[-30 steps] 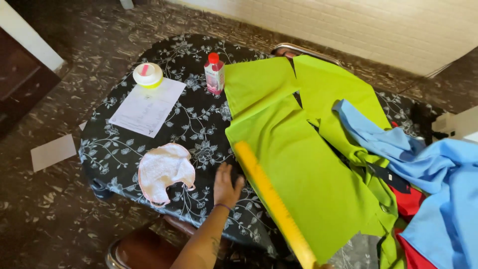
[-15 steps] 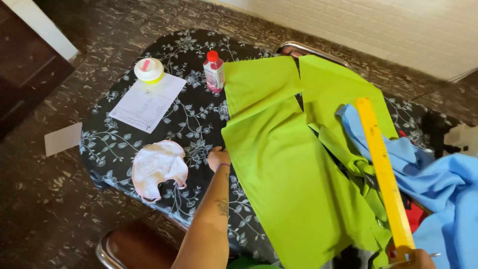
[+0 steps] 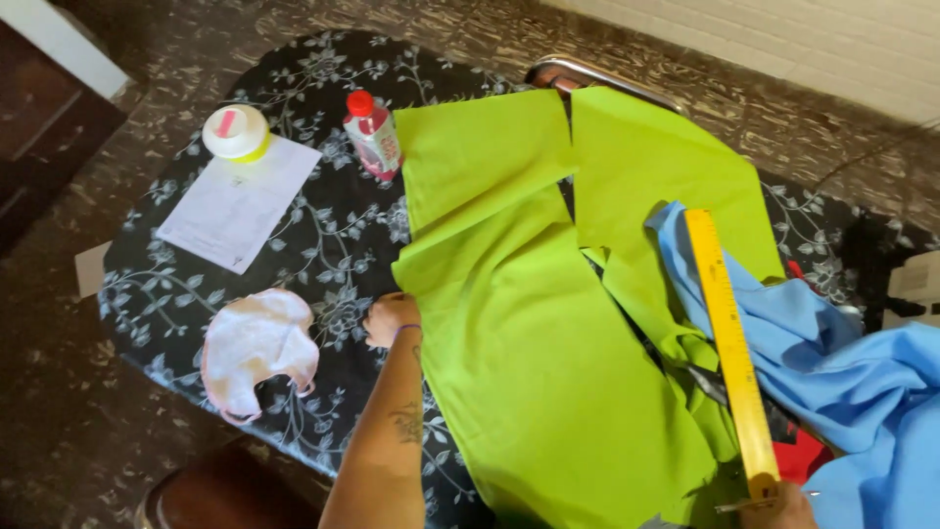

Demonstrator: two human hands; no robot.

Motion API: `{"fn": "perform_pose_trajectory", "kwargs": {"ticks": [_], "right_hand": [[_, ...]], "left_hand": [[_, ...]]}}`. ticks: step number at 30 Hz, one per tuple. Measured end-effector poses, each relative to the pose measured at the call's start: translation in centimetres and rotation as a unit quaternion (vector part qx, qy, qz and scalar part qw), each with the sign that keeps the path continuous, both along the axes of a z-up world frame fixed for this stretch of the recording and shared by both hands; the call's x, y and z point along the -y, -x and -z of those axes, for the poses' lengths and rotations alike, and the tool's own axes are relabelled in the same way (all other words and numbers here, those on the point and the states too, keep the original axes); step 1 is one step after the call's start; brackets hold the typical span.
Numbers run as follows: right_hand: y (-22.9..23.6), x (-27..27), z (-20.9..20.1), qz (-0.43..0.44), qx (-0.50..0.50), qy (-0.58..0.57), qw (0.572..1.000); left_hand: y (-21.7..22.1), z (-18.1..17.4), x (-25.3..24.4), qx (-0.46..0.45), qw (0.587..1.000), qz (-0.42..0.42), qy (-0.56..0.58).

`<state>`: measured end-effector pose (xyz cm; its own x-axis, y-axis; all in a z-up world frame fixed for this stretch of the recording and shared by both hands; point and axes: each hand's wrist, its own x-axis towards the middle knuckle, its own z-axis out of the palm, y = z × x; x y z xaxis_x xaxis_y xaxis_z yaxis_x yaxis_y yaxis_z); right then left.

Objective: The person measures a lime green fabric with a yellow ruler and marks it with a pen. They then fold the fabric, cut it with scissors, and separate the pieces. The person also handles other colored fabrics on the table.

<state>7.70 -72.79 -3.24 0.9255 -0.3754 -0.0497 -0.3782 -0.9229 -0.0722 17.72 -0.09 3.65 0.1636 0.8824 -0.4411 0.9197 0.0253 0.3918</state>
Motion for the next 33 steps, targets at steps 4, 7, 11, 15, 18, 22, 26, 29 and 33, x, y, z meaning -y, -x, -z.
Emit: {"fn": "perform_pose_trajectory", "kwargs": {"ticks": [4, 7, 11, 15, 18, 22, 26, 29, 33], "right_hand": [[0.5, -0.4, 1.7, 0.000, 0.024, -0.003, 1.000], [1.7, -0.3, 4.4, -0.055, 0.132, 0.044, 0.989], [3.2, -2.8, 1.6, -0.037, 0.036, -0.014, 0.999], [6.2, -7.6, -2.5, -0.026, -0.011, -0.122, 0.992], [7.5, -9.6, -4.3, -0.003, -0.060, -0.161, 0.985], [8.9, -11.2, -4.8, -0.029, -0.180, -0.043, 0.982], [-8.8, -18.1, -27.6, -0.095, -0.050, -0.154, 0.982], [-12.9, -20.1, -40.3, -0.192, 0.155, -0.289, 0.925], [-8.3, -15.5, -36.6, -0.198, 0.095, -0.239, 0.946]], "left_hand": [[0.4, 1.1, -0.4, 0.005, 1.000, 0.022, -0.002], [1.3, 3.4, -1.5, 0.051, 0.999, 0.003, -0.006], [4.0, 4.3, -3.5, 0.037, 0.999, -0.015, -0.028], [7.6, 4.3, -5.4, 0.033, 0.999, -0.011, -0.032], [9.7, 4.4, -6.3, 0.023, 0.999, -0.007, -0.039], [10.7, 3.5, -5.9, 0.003, 0.998, -0.008, -0.068], [4.7, -1.9, -1.8, 0.168, 0.940, 0.115, -0.273], [-2.1, 5.9, -1.6, 0.387, 0.787, 0.418, -0.237], [-10.5, 4.3, 2.9, 0.298, 0.744, 0.593, -0.076]]}}
